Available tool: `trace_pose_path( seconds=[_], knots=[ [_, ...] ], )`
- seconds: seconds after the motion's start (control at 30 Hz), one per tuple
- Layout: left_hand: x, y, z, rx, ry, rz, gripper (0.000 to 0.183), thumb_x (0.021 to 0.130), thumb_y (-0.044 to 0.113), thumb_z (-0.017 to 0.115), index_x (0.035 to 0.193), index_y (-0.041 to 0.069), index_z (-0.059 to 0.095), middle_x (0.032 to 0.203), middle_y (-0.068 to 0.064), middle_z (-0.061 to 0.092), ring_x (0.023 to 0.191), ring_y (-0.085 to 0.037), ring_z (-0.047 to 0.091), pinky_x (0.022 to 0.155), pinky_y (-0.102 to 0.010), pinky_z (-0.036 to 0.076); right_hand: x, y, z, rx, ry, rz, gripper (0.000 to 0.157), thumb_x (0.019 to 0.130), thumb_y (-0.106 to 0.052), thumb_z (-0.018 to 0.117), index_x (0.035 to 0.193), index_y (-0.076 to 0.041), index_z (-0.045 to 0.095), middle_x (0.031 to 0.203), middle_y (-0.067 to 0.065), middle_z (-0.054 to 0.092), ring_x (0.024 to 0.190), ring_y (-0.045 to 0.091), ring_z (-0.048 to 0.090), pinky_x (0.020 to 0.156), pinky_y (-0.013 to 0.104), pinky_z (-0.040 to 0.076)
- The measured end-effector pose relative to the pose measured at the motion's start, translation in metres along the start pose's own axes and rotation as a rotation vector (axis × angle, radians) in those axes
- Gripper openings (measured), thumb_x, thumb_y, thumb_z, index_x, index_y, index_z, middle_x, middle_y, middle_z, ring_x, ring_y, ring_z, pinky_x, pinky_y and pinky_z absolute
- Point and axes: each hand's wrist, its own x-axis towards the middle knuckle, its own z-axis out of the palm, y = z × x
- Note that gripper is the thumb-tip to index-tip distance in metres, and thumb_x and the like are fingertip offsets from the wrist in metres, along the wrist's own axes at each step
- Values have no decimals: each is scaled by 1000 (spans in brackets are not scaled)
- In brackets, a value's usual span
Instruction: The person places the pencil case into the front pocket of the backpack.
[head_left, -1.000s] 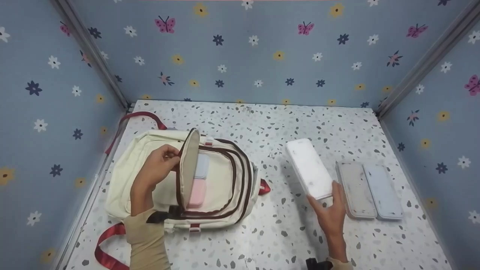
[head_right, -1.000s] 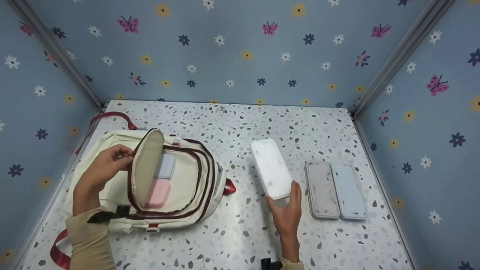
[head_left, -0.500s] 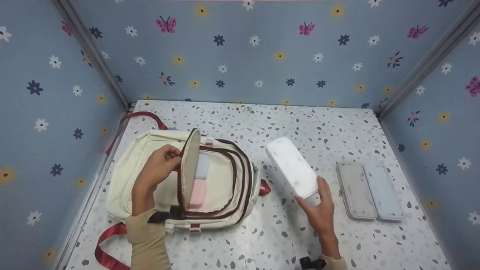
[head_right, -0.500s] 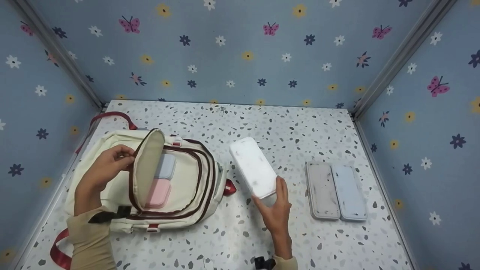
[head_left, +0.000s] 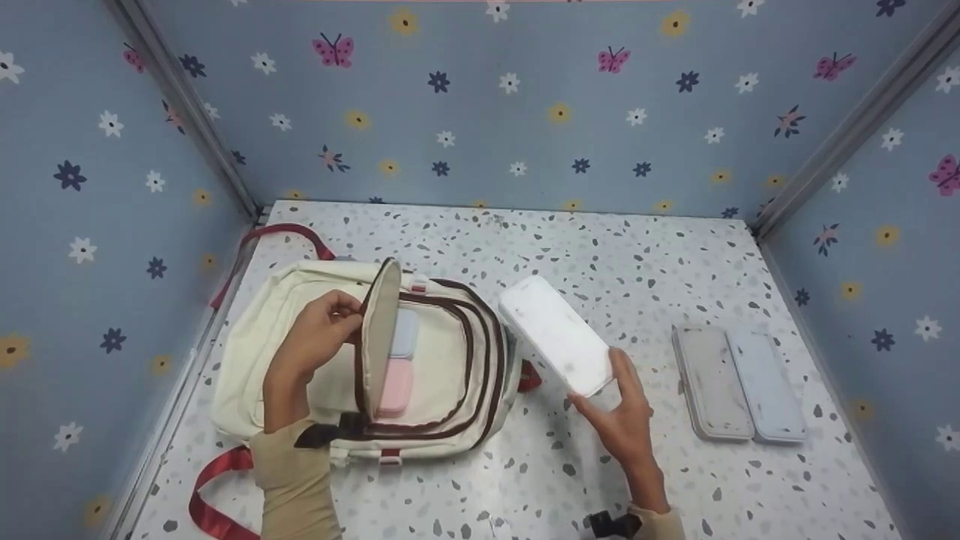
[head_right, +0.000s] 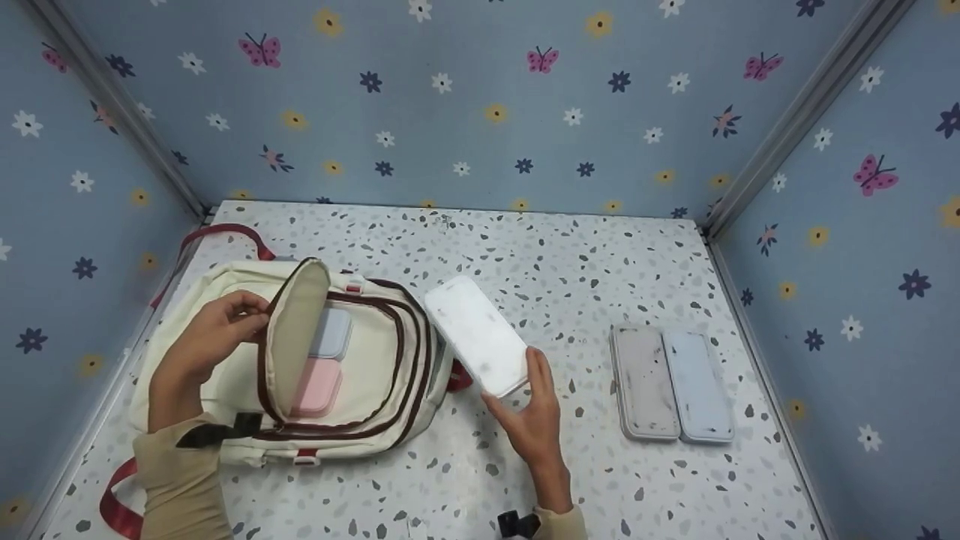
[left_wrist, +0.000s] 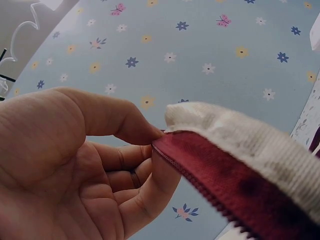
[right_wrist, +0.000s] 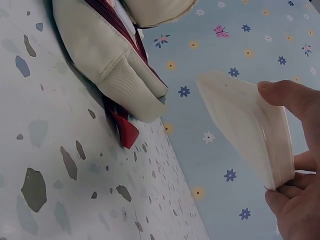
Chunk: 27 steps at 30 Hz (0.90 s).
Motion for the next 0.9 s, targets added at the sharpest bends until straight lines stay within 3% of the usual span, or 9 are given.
trace_pose_path(
  seconds=[0.07, 0.23, 0.37, 0.53, 0.7, 0.9],
  knots=[
    [0, 0, 0, 2, -4, -3, 20, 95, 7, 49, 109, -7, 50, 91, -9, 54, 72, -9, 61, 70, -23, 53, 1, -1, 2, 13, -10, -23, 87, 67, -4, 85, 141, 4, 40, 142, 21, 43, 131, 34, 42, 110, 39, 29],
    [0, 0, 0, 16, -9, -16, 22, 96, 9, 48, 112, -6, 50, 93, -10, 54, 73, -10, 62, 71, -24, 52, 3, 5, 8, 47, -30, -108, 87, 65, -2, 85, 139, 7, 41, 138, 26, 45, 127, 39, 44, 107, 15, 29],
    [0, 0, 0, 18, -7, -20, 22, 96, 10, 49, 111, -5, 50, 93, -10, 54, 73, -11, 62, 72, -25, 53, 3, 21, 17, 43, -53, -103, 91, 66, -7, 86, 142, 2, 39, 142, 21, 43, 131, 36, 42, 108, 12, 25],
    [1, -1, 2, 16, -8, -14, 21, 95, 9, 49, 111, -6, 50, 93, -10, 54, 73, -11, 61, 71, -24, 53, 3, 30, 28, 8, -104, -64, 93, 69, -23, 86, 145, -6, 37, 148, 10, 39, 136, 27, 39, 111, 24, 29],
    [3, -1, 4, 7, -12, -8, 20, 95, 7, 49, 109, -7, 50, 91, -10, 55, 72, -10, 61, 70, -23, 53, 5, 27, 41, 2, -157, -102, 93, 71, -30, 85, 145, -4, 37, 149, 13, 37, 136, 30, 39, 108, 47, 34],
    [4, 1, 6, 11, -16, -11, 20, 94, 7, 49, 109, -7, 51, 90, -9, 55, 71, -10, 62, 70, -24, 53, 9, 18, 55, -28, -235, -141, 93, 71, -35, 83, 146, -5, 37, 150, 15, 37, 139, 33, 35, 108, 48, 34]
  ],
)
